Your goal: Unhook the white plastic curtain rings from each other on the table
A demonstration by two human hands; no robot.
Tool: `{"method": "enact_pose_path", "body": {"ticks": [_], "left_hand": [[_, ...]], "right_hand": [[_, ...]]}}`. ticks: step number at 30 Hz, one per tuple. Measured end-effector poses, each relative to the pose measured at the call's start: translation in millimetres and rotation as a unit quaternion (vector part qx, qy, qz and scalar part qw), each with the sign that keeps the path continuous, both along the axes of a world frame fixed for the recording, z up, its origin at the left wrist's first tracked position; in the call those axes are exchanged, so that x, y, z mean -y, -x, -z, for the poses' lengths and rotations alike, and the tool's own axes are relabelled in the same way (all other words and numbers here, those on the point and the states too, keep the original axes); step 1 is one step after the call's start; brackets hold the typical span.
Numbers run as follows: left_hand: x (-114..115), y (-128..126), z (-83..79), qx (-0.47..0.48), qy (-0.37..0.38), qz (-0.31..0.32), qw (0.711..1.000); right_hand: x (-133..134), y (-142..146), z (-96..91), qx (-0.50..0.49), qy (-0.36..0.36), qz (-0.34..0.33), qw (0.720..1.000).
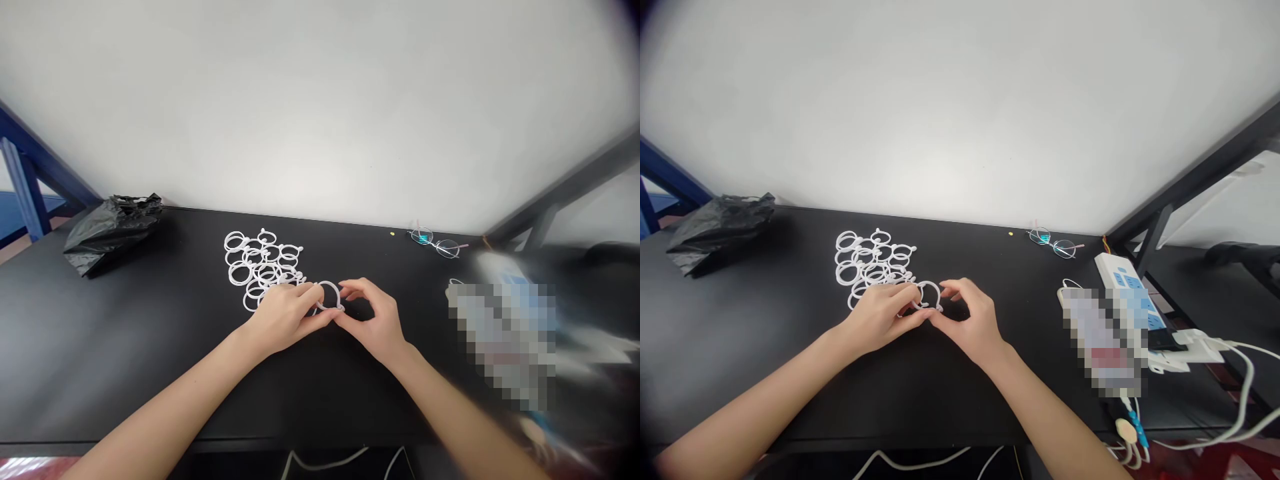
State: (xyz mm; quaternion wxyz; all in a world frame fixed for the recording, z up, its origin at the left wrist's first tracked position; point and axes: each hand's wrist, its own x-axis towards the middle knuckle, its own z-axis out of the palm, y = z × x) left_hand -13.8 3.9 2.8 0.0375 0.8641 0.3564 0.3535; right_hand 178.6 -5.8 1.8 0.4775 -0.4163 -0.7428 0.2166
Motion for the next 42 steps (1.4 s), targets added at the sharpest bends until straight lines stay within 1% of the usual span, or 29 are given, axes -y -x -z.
{"method": "enact_pose_path", "body": {"ticks": [2,4,6,9,11,14,16,19,22,28,35,38,42], "left_hand": [[0.2,0.4,-0.2,0.009,-0.007,-0.006,1.0],[0.5,0.3,-0.3,0.015,-0.006,-0.007,1.0],[0.9,0.0,-0.3,0.023,-0.004,-0.02,1.0],[1.9,-0.6,-0.6,0.06,0.008,-0.071,0.996],[2.8,-1.2,-1.3,0.077,0.025,-0.086,0.993],[4.3,-2.5,-2.3,0.065,0.063,-0.045,0.995],[5.0,-3.4,-2.6,0.056,0.081,-0.027,0.995],[5.3,-3.9,-2.2,0.068,0.077,-0.036,0.994],[5.0,-3.2,-1.2,0.089,0.077,-0.039,0.992],[4.2,-2.2,0.5,0.112,0.082,-0.008,0.99],[4.0,-1.8,0.0,0.106,0.094,0.001,0.99],[4.4,-1.6,-0.8,0.093,0.109,-0.011,0.99],[5.1,-1.6,-1.8,0.087,0.133,-0.018,0.987]], "right_hand": [[0.2,-0.1,2.8,-0.027,0.049,-0.015,0.998],[0.5,-0.5,5.4,-0.043,0.065,-0.03,0.996],[0.9,-0.8,6.4,-0.049,0.055,-0.039,0.997],[2.3,0.3,4.4,-0.056,0.029,-0.058,0.996],[3.9,2.0,1.6,-0.053,0.012,-0.08,0.995],[6.0,4.8,-1.8,-0.044,-0.006,-0.107,0.993],[6.5,6.1,-2.5,-0.043,-0.011,-0.105,0.993],[6.6,6.6,-2.3,-0.054,0.0,-0.104,0.993],[7.2,6.2,-1.9,-0.071,0.027,-0.128,0.989],[9.8,5.4,-1.2,-0.104,0.062,-0.145,0.982],[11.9,6.7,0.2,-0.126,0.083,-0.16,0.976],[11.9,6.9,1.0,-0.143,0.096,-0.167,0.971],[11.1,7.2,3.2,-0.141,0.089,-0.168,0.972]]}}
